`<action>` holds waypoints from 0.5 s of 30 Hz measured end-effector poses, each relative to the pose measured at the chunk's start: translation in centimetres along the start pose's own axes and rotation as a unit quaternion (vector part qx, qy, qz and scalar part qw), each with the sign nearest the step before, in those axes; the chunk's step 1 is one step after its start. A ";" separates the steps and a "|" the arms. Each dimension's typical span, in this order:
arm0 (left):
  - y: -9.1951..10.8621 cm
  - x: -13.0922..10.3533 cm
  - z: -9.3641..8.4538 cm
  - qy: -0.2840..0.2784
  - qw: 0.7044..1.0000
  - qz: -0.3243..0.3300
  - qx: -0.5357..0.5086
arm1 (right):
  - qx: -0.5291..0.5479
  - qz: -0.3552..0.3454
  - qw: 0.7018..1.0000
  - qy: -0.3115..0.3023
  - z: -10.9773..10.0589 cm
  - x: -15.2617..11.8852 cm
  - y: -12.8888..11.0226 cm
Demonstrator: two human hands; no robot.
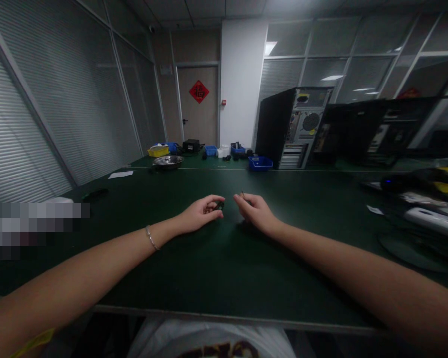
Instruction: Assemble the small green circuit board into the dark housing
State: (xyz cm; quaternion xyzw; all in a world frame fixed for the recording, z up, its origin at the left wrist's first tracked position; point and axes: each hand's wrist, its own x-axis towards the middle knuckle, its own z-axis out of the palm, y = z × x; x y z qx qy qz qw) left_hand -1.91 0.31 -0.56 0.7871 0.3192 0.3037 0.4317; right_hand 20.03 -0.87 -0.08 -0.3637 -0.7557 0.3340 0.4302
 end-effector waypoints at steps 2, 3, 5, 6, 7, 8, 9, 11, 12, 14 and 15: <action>-0.2 0.0 0.1 0.003 1.000 -0.004 -0.013 | 0.025 0.023 0.999 0.006 -0.1 0.1 0.2; -0.3 0.0 0.1 0.005 1.000 -0.004 -0.017 | 0.034 0.023 0.999 0.012 -0.2 0.1 0.2; -0.5 0.0 0.2 0.012 1.000 0.006 -0.010 | 0.046 0.014 0.999 0.020 -0.4 0.0 0.1; -0.5 0.1 0.2 0.014 1.000 0.014 0.004 | 0.048 0.015 0.999 0.014 -0.4 0.0 0.0; -0.4 0.1 0.2 0.017 0.999 0.021 0.024 | 0.048 0.019 0.999 0.003 -0.5 -0.1 0.0; -0.3 0.1 0.2 0.021 0.998 0.026 0.047 | 0.045 0.027 0.999 -0.011 -0.4 -0.1 0.0; -0.1 0.1 0.1 0.024 0.997 0.027 0.071 | 0.041 0.036 0.998 -0.026 -0.4 -0.1 0.1; 0.2 0.1 0.1 0.023 0.994 0.023 0.101 | 0.036 0.051 0.997 -0.047 -0.2 0.1 0.4; 0.3 0.0 0.1 0.021 0.994 0.024 0.106 | 0.038 0.052 0.997 -0.047 -0.2 0.1 0.5; 0.6 -0.1 0.0 0.017 0.994 0.033 0.107 | 0.041 0.055 0.996 -0.049 -0.2 0.2 0.5; 0.6 -0.2 0.0 0.020 0.993 0.039 0.110 | 0.037 0.057 0.996 -0.051 -0.3 0.2 0.4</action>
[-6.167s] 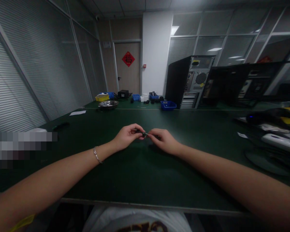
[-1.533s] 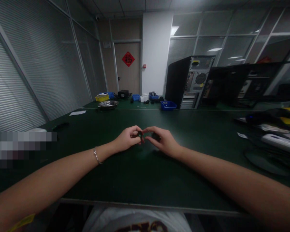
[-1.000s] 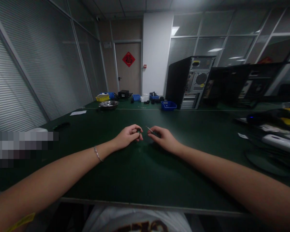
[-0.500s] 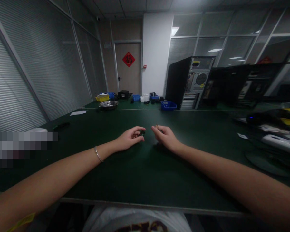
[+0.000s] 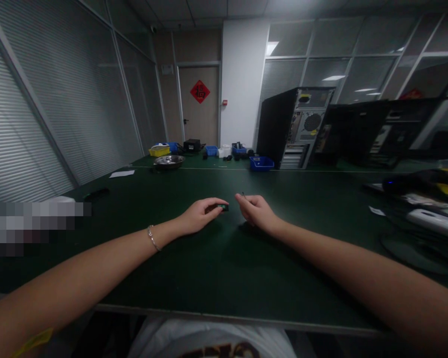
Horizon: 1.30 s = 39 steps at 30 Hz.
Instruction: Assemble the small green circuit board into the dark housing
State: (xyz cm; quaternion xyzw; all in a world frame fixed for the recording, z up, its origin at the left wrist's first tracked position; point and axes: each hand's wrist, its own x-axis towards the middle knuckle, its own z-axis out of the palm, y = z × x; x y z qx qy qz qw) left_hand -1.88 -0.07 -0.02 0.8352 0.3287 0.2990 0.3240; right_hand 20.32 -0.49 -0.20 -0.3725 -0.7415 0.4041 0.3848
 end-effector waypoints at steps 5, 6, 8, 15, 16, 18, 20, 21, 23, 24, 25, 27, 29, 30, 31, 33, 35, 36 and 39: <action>0.3 -0.1 -0.2 0.022 0.999 0.007 0.028 | -0.141 -0.035 0.989 -0.012 -0.2 -0.6 -1.1; 0.3 -0.1 -0.2 0.022 1.000 0.008 0.020 | -0.191 -0.042 0.981 -0.011 -0.1 -0.7 -1.2; 0.2 -0.1 -0.1 0.023 1.000 0.009 -0.008 | -0.279 -0.045 0.959 -0.011 0.0 -0.7 -1.2; -0.3 0.0 0.1 0.039 0.996 -0.002 -0.083 | -0.372 -0.041 0.927 0.011 0.1 -0.5 -0.5; -0.3 0.0 0.1 0.039 0.995 -0.002 -0.091 | -0.374 -0.044 0.926 0.009 0.1 -0.5 -0.4; -0.3 0.0 0.1 0.038 0.994 -0.004 -0.101 | -0.378 -0.052 0.924 0.007 0.0 -0.5 -0.3; -0.1 0.0 0.1 0.037 0.994 -0.006 -0.105 | -0.380 -0.059 0.923 0.007 0.0 -0.6 -0.4; -0.1 0.0 0.1 0.038 0.994 -0.006 -0.105 | -0.380 -0.062 0.923 0.007 0.1 -0.6 -0.4; 0.0 0.0 0.0 0.040 0.994 -0.008 -0.106 | -0.378 -0.067 0.923 0.009 0.1 -0.6 -0.5; 0.0 0.0 0.0 0.041 0.993 -0.008 -0.107 | -0.376 -0.070 0.924 0.012 0.1 -0.6 -0.6; 0.0 0.0 0.0 0.043 0.993 -0.008 -0.110 | -0.375 -0.073 0.924 0.016 0.1 -0.6 -0.6; -0.1 0.0 0.0 0.043 0.992 -0.010 -0.116 | -0.370 -0.079 0.925 0.022 0.0 -0.6 -0.6; -0.1 0.0 0.0 0.043 0.992 -0.011 -0.120 | -0.362 -0.083 0.928 0.024 0.0 -0.7 -0.6; -0.2 0.0 0.0 0.042 0.992 -0.011 -0.120 | -0.358 -0.084 0.930 0.025 -0.1 -0.7 -0.5; -0.2 0.0 0.0 0.041 0.992 -0.010 -0.120 | -0.354 -0.084 0.931 0.025 -0.1 -0.7 -0.5; -0.2 0.0 0.0 0.041 0.992 -0.007 -0.119 | -0.348 -0.085 0.933 0.026 -0.1 -0.7 -0.5; -0.1 0.0 0.0 0.041 0.992 -0.004 -0.120 | -0.347 -0.086 0.933 0.027 -0.1 -0.7 -0.5; 0.0 0.0 0.0 0.040 0.992 -0.003 -0.120 | -0.348 -0.087 0.933 0.027 -0.1 -0.7 -0.5; 0.2 0.0 0.0 0.039 0.992 -0.007 -0.119 | -0.354 -0.094 0.930 0.030 -0.1 -0.7 -0.4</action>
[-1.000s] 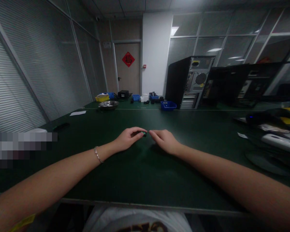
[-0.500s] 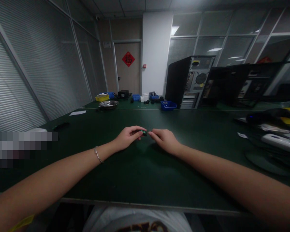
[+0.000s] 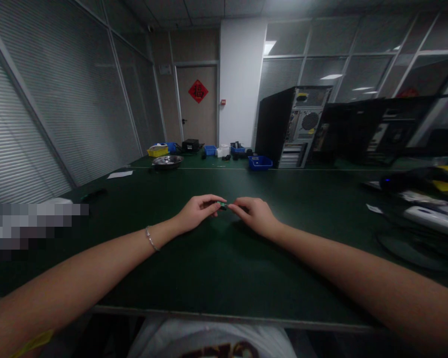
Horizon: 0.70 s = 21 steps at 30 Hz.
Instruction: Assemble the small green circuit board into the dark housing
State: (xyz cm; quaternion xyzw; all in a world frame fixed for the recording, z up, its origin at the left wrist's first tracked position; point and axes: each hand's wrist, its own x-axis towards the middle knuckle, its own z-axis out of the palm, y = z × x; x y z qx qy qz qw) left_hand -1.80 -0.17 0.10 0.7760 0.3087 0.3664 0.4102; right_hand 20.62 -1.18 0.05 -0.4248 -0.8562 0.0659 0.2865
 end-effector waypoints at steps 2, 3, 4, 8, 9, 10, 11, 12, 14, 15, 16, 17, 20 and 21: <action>0.0 0.0 0.0 0.000 1.000 -0.007 -0.004 | -0.005 -0.003 1.000 0.004 0.1 0.0 0.1; 0.0 0.0 0.0 -0.001 1.000 -0.011 -0.011 | -0.005 -0.004 1.000 0.004 0.1 0.0 0.1; -0.1 0.0 0.0 -0.005 1.000 -0.014 -0.020 | -0.004 -0.005 1.000 0.003 0.2 0.0 0.1; -0.1 0.0 0.0 -0.020 0.997 -0.032 -0.063 | 0.005 -0.012 1.000 -0.008 0.3 0.0 0.1; 0.0 0.0 0.0 -0.023 0.997 -0.037 -0.071 | 0.007 -0.015 1.000 -0.009 0.3 0.0 0.1; 0.0 0.0 0.0 -0.025 0.996 -0.042 -0.078 | 0.009 -0.019 1.000 -0.010 0.3 0.0 0.0; 0.0 0.0 -0.1 -0.027 0.995 -0.047 -0.085 | 0.011 -0.022 1.000 -0.012 0.2 0.0 0.0; 0.0 0.0 -0.1 -0.028 0.994 -0.052 -0.093 | 0.011 -0.026 1.000 -0.013 0.2 -0.1 -0.1; -0.1 0.0 -0.1 -0.025 0.992 -0.061 -0.110 | 0.009 -0.031 0.999 -0.015 0.2 -0.1 -0.1; -0.2 0.0 -0.1 -0.022 0.991 -0.065 -0.116 | 0.007 -0.033 0.999 -0.014 0.1 -0.2 -0.2; -0.4 0.0 -0.1 -0.020 0.990 -0.068 -0.120 | 0.007 -0.034 0.999 -0.012 0.1 -0.2 -0.2; -0.5 0.0 -0.1 -0.019 0.990 -0.069 -0.122 | 0.007 -0.036 0.999 -0.010 0.2 -0.2 -0.2; -0.7 0.0 -0.1 -0.023 0.989 -0.071 -0.131 | 0.008 -0.037 0.999 -0.006 0.2 -0.2 -0.1; -0.8 0.0 -0.1 -0.025 0.988 -0.071 -0.136 | 0.008 -0.038 0.999 -0.006 0.3 -0.2 -0.1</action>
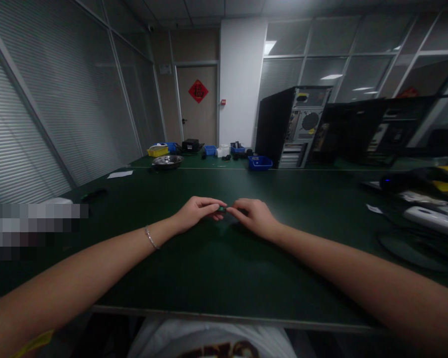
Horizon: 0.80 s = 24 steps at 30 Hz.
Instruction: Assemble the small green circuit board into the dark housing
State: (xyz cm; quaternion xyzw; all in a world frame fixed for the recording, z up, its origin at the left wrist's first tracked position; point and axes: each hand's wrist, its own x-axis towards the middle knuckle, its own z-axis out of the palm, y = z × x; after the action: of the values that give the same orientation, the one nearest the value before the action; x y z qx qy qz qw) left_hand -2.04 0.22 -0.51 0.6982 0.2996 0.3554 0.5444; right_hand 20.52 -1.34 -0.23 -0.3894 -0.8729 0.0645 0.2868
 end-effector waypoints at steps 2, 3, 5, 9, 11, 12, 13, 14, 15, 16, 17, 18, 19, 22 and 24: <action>0.0 -0.1 0.0 -0.003 1.000 0.001 -0.009 | 0.003 -0.003 1.000 0.000 0.0 0.0 0.0; 0.0 -0.1 -0.1 -0.006 1.000 0.001 -0.014 | 0.006 -0.005 1.000 -0.001 0.0 0.0 0.0; -0.1 -0.1 -0.1 -0.015 1.000 0.003 -0.024 | 0.015 -0.011 1.000 -0.002 0.0 0.0 0.0; -0.4 0.0 -0.1 -0.022 0.999 0.008 -0.049 | 0.034 -0.015 0.999 -0.003 -0.1 0.0 0.0; -0.5 0.0 0.0 -0.017 0.998 0.010 -0.053 | 0.039 -0.014 0.999 -0.004 -0.2 0.0 0.0; -0.5 0.0 0.0 -0.014 0.999 0.012 -0.051 | 0.039 -0.013 0.999 -0.005 -0.2 0.0 -0.1; -0.5 0.0 0.1 -0.010 0.999 0.013 -0.047 | 0.037 -0.012 0.999 -0.005 -0.2 0.0 -0.1; -0.4 0.1 0.1 -0.005 0.999 0.016 -0.041 | 0.034 -0.011 0.999 -0.006 -0.3 0.0 -0.2; -0.3 0.1 0.1 0.000 0.999 0.019 -0.034 | 0.030 -0.010 0.999 -0.006 -0.3 0.0 -0.2; -0.2 0.0 0.2 0.005 0.999 0.022 -0.028 | 0.026 -0.010 1.000 -0.005 -0.3 0.1 -0.3; -0.1 0.0 0.2 0.009 0.999 0.024 -0.021 | 0.022 -0.011 1.000 -0.004 -0.4 0.1 -0.3; 0.0 0.0 0.2 0.010 1.000 0.025 -0.015 | 0.017 -0.012 1.000 -0.004 -0.4 0.1 -0.3; 0.0 0.0 0.2 0.009 1.000 0.024 -0.011 | 0.014 -0.013 1.000 -0.003 -0.3 0.1 -0.3; -0.1 0.0 0.1 0.004 1.000 0.022 -0.012 | 0.017 -0.019 1.000 -0.006 -0.3 0.0 -0.3; -0.2 0.0 0.1 -0.005 1.000 0.017 -0.022 | 0.027 -0.029 0.999 -0.013 -0.4 0.0 -0.3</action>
State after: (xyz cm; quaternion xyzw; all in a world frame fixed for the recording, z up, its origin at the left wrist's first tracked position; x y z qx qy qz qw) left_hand -1.98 0.28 -0.74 0.6928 0.2767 0.3679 0.5551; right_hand 20.56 -1.63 0.18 -0.3556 -0.8853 0.0846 0.2875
